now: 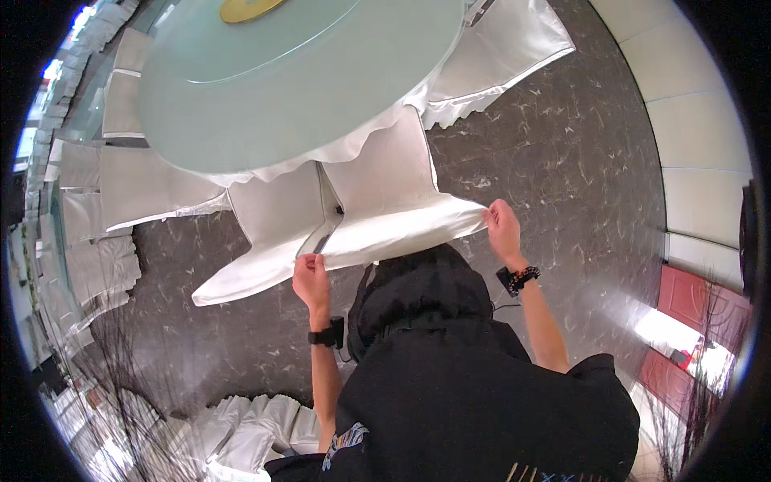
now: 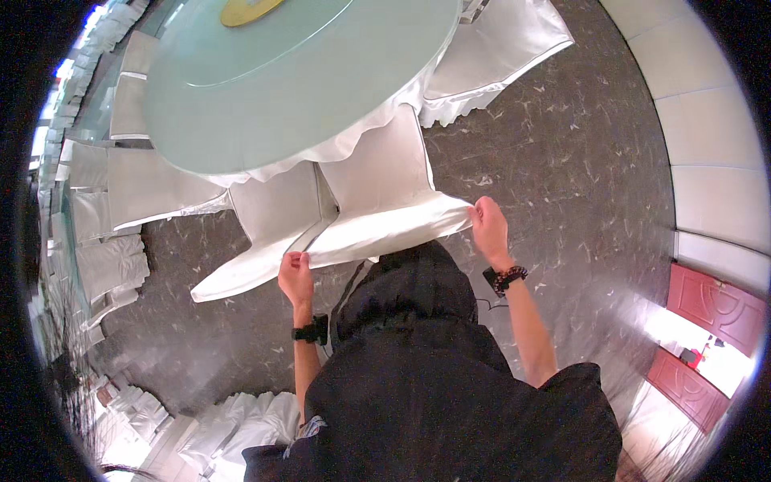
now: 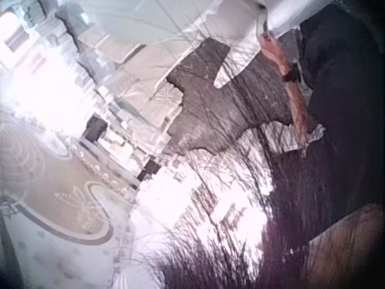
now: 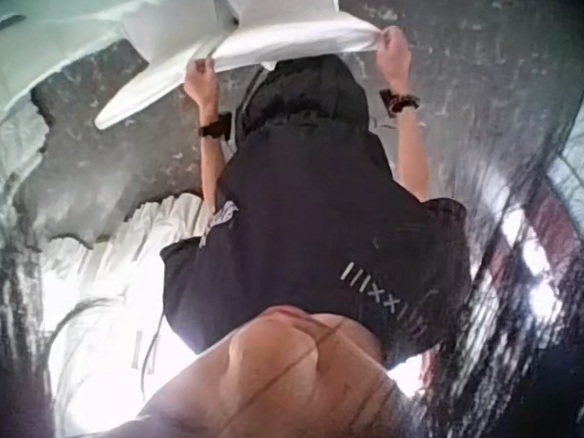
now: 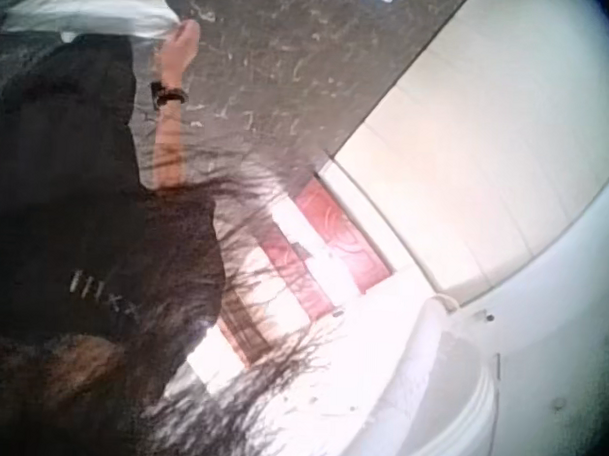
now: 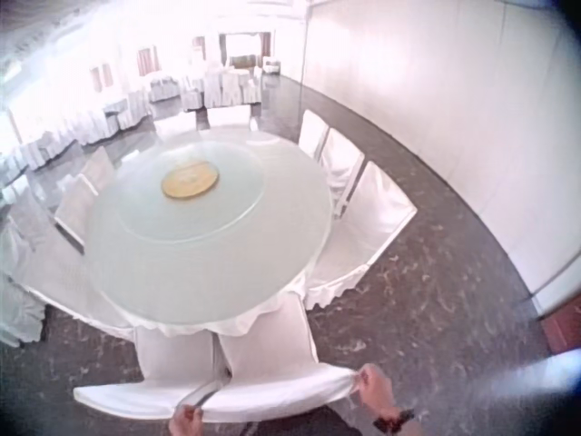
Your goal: Placing white fabric covers over chairs around a banquet table.
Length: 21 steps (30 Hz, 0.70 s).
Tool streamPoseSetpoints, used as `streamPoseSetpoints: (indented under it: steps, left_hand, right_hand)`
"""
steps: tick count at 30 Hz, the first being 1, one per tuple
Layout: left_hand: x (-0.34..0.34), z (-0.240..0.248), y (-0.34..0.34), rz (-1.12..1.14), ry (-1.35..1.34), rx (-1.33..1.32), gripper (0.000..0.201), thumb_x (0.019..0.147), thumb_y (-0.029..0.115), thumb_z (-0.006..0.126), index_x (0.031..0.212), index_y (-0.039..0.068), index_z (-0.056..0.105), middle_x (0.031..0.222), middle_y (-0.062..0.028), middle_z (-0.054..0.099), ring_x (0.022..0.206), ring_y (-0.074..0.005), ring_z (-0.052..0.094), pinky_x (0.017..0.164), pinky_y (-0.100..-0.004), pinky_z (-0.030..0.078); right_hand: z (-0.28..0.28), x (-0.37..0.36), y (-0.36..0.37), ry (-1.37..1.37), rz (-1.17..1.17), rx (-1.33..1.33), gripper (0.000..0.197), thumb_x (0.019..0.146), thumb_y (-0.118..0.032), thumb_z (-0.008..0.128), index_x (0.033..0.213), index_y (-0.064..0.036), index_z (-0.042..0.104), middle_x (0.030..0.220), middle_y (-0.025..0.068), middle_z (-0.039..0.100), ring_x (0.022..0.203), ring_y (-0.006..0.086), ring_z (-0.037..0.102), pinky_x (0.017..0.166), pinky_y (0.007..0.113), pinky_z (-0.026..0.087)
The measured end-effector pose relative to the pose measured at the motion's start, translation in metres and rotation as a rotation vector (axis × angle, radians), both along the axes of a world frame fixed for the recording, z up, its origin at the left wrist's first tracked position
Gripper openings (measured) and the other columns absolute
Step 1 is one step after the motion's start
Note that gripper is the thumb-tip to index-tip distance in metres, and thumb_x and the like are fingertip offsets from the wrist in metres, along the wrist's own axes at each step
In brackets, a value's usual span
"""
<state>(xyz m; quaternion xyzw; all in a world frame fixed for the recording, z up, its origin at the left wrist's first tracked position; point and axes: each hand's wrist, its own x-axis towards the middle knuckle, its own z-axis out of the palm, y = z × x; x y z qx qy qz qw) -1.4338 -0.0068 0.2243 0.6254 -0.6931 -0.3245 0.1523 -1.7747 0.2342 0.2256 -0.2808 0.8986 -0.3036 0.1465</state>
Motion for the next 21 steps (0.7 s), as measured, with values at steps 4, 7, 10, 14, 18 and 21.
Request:
streamPoseSetpoints:
  steps: [4, 7, 10, 14, 18, 21]
  left_hand:
    - [-0.012, -0.001, 0.003, 0.012, 0.012, 0.098, 0.026, 0.093, 0.028, 0.061, 0.102, 0.004, 0.065, 0.089, -0.0132, 0.07, 0.081, -0.0311, 0.068, 0.075, -0.0401, 0.051]
    - [0.007, -0.025, 0.005, -0.115, -0.031, -0.176, 0.036, 0.097, 0.032, 0.053, 0.117, 0.005, 0.062, 0.101, -0.0191, 0.069, 0.097, -0.0382, 0.066, 0.086, -0.0442, 0.049]
    - [-0.022, -0.007, 0.008, -0.136, -0.028, 0.217, 0.045, 0.1, 0.034, 0.045, 0.13, 0.003, 0.055, 0.121, -0.0243, 0.062, 0.114, -0.0415, 0.058, 0.095, -0.0463, 0.045]
    - [-0.008, -0.036, -0.01, 0.118, 0.261, 0.529, 0.046, 0.098, 0.029, 0.044, 0.135, 0.003, 0.052, 0.116, -0.015, 0.062, 0.104, -0.0281, 0.061, 0.084, -0.0421, 0.053]
    - [-0.017, -0.038, -0.019, 0.216, 0.406, 0.701, 0.047, 0.094, 0.022, 0.046, 0.134, -0.001, 0.054, 0.108, -0.008, 0.062, 0.092, -0.0163, 0.061, 0.073, -0.0294, 0.053]
    - [-0.021, -0.038, -0.024, 0.175, 0.317, 0.763, 0.045, 0.092, 0.02, 0.047, 0.128, -0.003, 0.057, 0.103, -0.0062, 0.063, 0.09, -0.0147, 0.06, 0.071, -0.0306, 0.051]
  right_hand:
    - [-0.033, -0.029, 0.03, -0.446, -0.088, -0.057, 0.028, 0.096, -0.032, 0.063, 0.096, -0.0051, 0.055, 0.085, 0.0066, 0.062, 0.07, 0.0149, 0.061, 0.06, 0.031, 0.049]
    - [-0.021, -0.023, 0.008, -0.7, -0.125, -0.091, 0.029, 0.098, -0.035, 0.06, 0.107, -0.0069, 0.058, 0.094, 0.0046, 0.064, 0.073, 0.0113, 0.063, 0.062, 0.027, 0.053]
    - [-0.011, -0.036, 0.021, -0.761, -0.097, -0.043, 0.036, 0.099, -0.037, 0.058, 0.125, -0.0113, 0.057, 0.102, 0.0055, 0.066, 0.077, 0.0138, 0.066, 0.065, 0.028, 0.056]
    - [0.001, -0.04, -0.007, -0.933, -0.055, 0.033, 0.045, 0.098, -0.035, 0.059, 0.136, -0.0114, 0.052, 0.112, 0.0073, 0.066, 0.087, 0.0167, 0.068, 0.069, 0.032, 0.059]
    - [0.005, -0.054, -0.023, -1.082, -0.071, 0.154, 0.053, 0.095, -0.029, 0.062, 0.141, -0.0069, 0.048, 0.117, 0.0065, 0.064, 0.094, 0.0156, 0.067, 0.072, 0.03, 0.058]
    - [-0.008, -0.077, -0.034, -1.143, 0.072, 0.318, 0.061, 0.092, -0.024, 0.067, 0.144, -0.0037, 0.043, 0.125, 0.0109, 0.061, 0.106, 0.0173, 0.064, 0.082, 0.031, 0.056]
